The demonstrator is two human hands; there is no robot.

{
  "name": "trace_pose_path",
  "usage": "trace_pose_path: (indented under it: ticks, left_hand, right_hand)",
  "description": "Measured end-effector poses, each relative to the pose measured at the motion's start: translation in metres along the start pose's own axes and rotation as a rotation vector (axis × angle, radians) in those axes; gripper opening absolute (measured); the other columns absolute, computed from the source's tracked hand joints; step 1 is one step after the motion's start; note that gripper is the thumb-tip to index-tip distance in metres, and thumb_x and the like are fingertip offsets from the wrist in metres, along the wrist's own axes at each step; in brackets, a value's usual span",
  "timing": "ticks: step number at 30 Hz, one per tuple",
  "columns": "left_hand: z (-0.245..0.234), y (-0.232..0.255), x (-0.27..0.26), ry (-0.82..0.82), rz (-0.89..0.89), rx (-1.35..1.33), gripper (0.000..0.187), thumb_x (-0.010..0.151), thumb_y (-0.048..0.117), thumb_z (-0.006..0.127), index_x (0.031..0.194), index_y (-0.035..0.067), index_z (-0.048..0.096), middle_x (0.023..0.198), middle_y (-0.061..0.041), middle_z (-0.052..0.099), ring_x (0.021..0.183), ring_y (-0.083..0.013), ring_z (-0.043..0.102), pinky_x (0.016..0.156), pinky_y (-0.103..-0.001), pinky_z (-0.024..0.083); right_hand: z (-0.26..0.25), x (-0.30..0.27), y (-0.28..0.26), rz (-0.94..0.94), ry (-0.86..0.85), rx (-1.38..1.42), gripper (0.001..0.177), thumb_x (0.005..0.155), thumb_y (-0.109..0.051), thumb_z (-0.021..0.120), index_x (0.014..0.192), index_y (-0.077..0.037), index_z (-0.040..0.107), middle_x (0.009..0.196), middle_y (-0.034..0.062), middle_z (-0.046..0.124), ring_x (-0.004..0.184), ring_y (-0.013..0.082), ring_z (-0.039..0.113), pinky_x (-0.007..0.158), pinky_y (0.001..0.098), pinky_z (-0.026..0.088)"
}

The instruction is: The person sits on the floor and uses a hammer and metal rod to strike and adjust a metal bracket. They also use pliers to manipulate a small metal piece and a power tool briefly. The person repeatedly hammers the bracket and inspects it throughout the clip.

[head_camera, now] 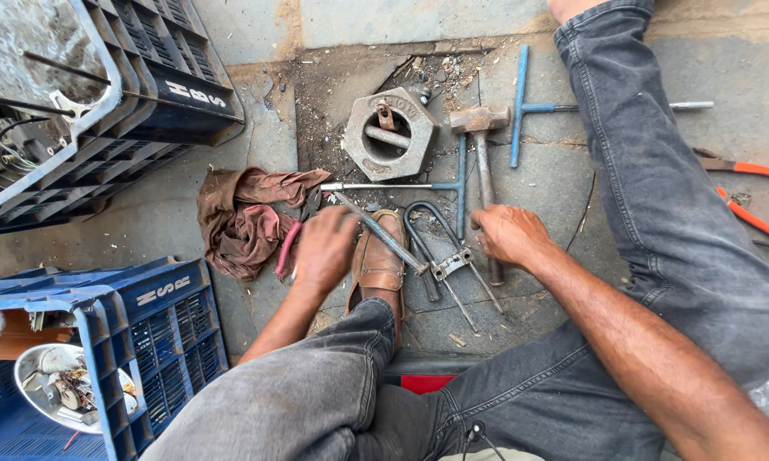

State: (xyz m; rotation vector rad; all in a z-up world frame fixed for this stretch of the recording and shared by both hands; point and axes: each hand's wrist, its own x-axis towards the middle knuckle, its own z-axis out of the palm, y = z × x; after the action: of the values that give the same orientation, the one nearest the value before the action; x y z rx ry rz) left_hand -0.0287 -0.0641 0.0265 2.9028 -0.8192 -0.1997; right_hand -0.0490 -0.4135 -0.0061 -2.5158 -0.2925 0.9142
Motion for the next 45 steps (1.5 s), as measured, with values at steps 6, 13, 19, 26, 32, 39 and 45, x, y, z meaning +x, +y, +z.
trace_pose_path:
  ticks: [6,13,19,26,32,39,45]
  left_hand:
    - [0.02,0.022,0.015,-0.041,0.3,0.131,0.04,0.088,0.018,0.055,0.126,0.007,0.056,0.13,-0.017,0.056,0.123,-0.0317,0.054,0.103,-0.05,0.043]
    - [0.035,0.019,0.014,-0.273,0.35,0.16,0.036,0.096,0.02,0.052,0.131,0.009,0.053,0.134,-0.02,0.05,0.12,-0.0359,0.053,0.083,-0.046,0.052]
    - [0.045,0.021,0.007,-0.172,0.437,0.128,0.04,0.09,0.026,0.054,0.129,0.018,0.054,0.133,-0.019,0.049,0.122,-0.0424,0.051,0.081,-0.052,0.053]
    - [0.028,0.01,0.015,0.003,0.424,-0.026,0.044,0.089,0.023,0.057,0.131,0.014,0.057,0.128,-0.012,0.059,0.118,-0.0312,0.058,0.089,-0.048,0.053]
    - [-0.016,0.009,0.029,0.104,-0.175,-0.736,0.024,0.099,0.009,0.062,0.123,0.01,0.065,0.106,-0.008,0.07,0.092,-0.0231,0.072,0.081,-0.034,0.057]
    - [-0.046,-0.025,0.054,0.305,-0.483,-1.537,0.028,0.111,0.011,0.048,0.138,0.005,0.049,0.111,-0.007,0.066,0.106,-0.0179,0.071,0.086,-0.032,0.061]
    - [-0.027,-0.034,0.043,0.336,-0.535,-1.703,0.035,0.107,0.006,0.055,0.14,0.005,0.045,0.112,-0.008,0.065,0.105,-0.0205,0.07,0.091,-0.038,0.063]
  right_hand:
    - [-0.01,-0.008,0.0,0.025,0.06,0.092,0.028,0.085,-0.025,0.075,0.109,-0.011,0.07,0.107,0.0101,0.073,0.102,0.0331,0.07,0.087,0.0476,0.056]
    - [-0.019,-0.007,0.002,0.193,-0.056,0.119,0.031,0.091,-0.033,0.072,0.117,-0.017,0.069,0.112,0.0059,0.073,0.103,0.0257,0.071,0.09,0.0443,0.056]
    - [-0.024,-0.002,-0.001,0.181,0.023,0.18,0.033,0.09,-0.033,0.073,0.116,-0.013,0.069,0.11,0.0076,0.073,0.101,0.0258,0.071,0.089,0.0442,0.055]
    - [-0.031,0.014,-0.007,0.125,0.14,0.386,0.024,0.092,-0.027,0.071,0.109,-0.01,0.071,0.1,0.0068,0.073,0.09,0.0199,0.071,0.083,0.0378,0.058]
    - [-0.044,0.059,-0.027,-0.149,0.577,0.289,0.015,0.095,-0.015,0.07,0.107,-0.007,0.07,0.096,0.0117,0.069,0.085,0.0268,0.069,0.074,0.0413,0.057]
    - [-0.076,0.157,-0.08,-0.334,0.693,-0.121,0.039,0.088,0.002,0.063,0.124,-0.012,0.068,0.113,0.0138,0.064,0.096,0.0325,0.066,0.077,0.0444,0.056]
    - [-0.085,0.18,-0.078,-0.429,0.595,-0.349,0.04,0.088,-0.004,0.064,0.125,-0.018,0.069,0.11,0.0094,0.063,0.105,0.0286,0.062,0.084,0.0419,0.055]
